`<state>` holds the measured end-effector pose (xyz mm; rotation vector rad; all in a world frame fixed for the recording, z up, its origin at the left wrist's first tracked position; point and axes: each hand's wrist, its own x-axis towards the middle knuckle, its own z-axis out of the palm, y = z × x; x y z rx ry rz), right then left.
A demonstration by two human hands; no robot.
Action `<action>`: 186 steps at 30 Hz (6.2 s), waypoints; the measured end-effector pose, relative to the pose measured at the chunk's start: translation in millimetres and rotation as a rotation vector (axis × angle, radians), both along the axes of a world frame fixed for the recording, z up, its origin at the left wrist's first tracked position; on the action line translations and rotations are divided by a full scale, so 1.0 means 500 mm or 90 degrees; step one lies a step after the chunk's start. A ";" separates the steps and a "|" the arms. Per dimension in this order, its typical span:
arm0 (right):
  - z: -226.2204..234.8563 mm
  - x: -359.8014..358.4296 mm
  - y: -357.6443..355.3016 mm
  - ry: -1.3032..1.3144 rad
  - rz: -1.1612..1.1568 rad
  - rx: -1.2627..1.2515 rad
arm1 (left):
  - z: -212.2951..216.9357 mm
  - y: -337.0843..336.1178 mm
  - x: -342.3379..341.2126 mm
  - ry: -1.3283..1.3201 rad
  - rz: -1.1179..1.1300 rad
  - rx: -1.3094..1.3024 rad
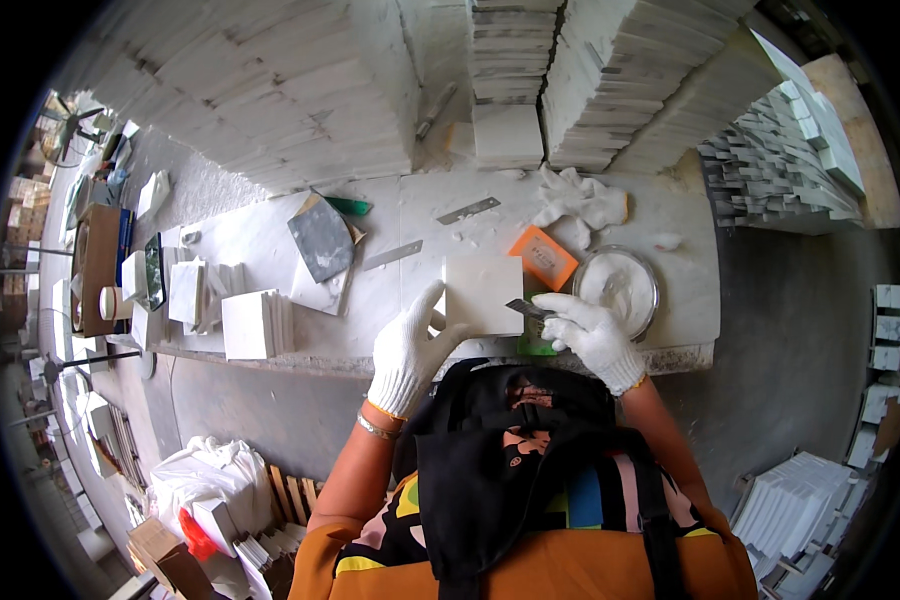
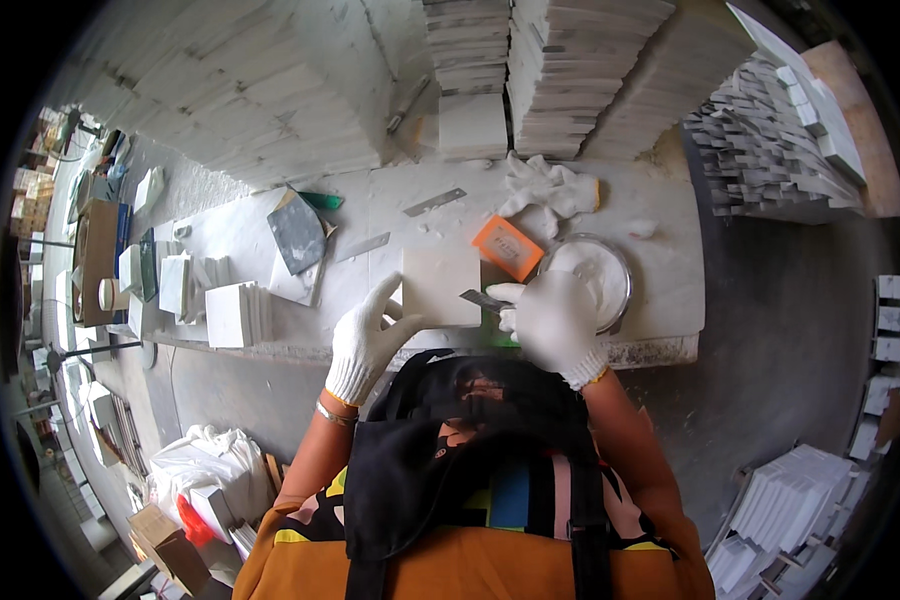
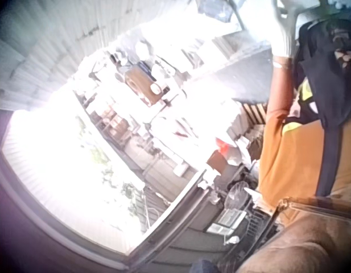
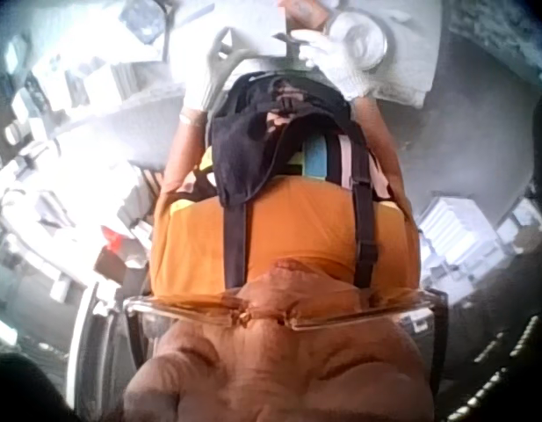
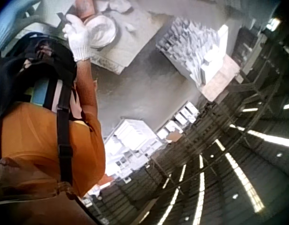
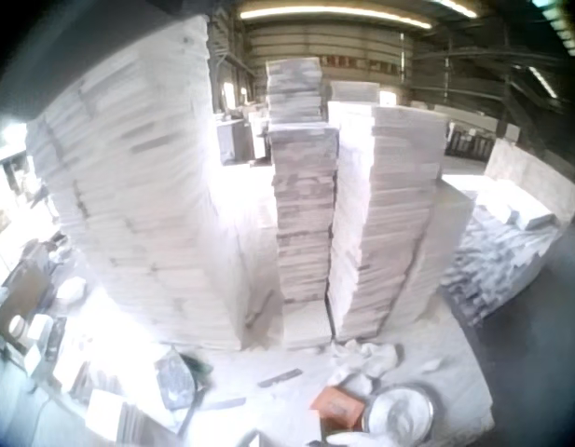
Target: The person repeatedly scoops a white paste from a metal bowl using a small metal spatula and spreads it onto the edges of small white square tiles. They handle each tile individually, applying the paste to multiple sides before placing the tile down.
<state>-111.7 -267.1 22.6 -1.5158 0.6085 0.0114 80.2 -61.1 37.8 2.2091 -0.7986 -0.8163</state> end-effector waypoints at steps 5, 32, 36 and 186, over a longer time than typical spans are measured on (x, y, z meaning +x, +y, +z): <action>-0.029 0.013 0.022 -0.065 0.070 -0.311 | -0.026 0.016 0.017 -0.287 -0.083 -0.094; -0.019 -0.003 0.084 -0.009 0.095 -0.594 | -0.114 -0.016 0.013 -0.258 -0.125 -0.245; -0.026 0.009 0.098 -0.044 0.064 -0.545 | -0.117 -0.018 0.017 -0.239 -0.129 -0.259; 0.094 0.014 0.102 -0.172 0.078 -0.429 | 0.052 -0.048 -0.072 0.538 -0.032 -0.132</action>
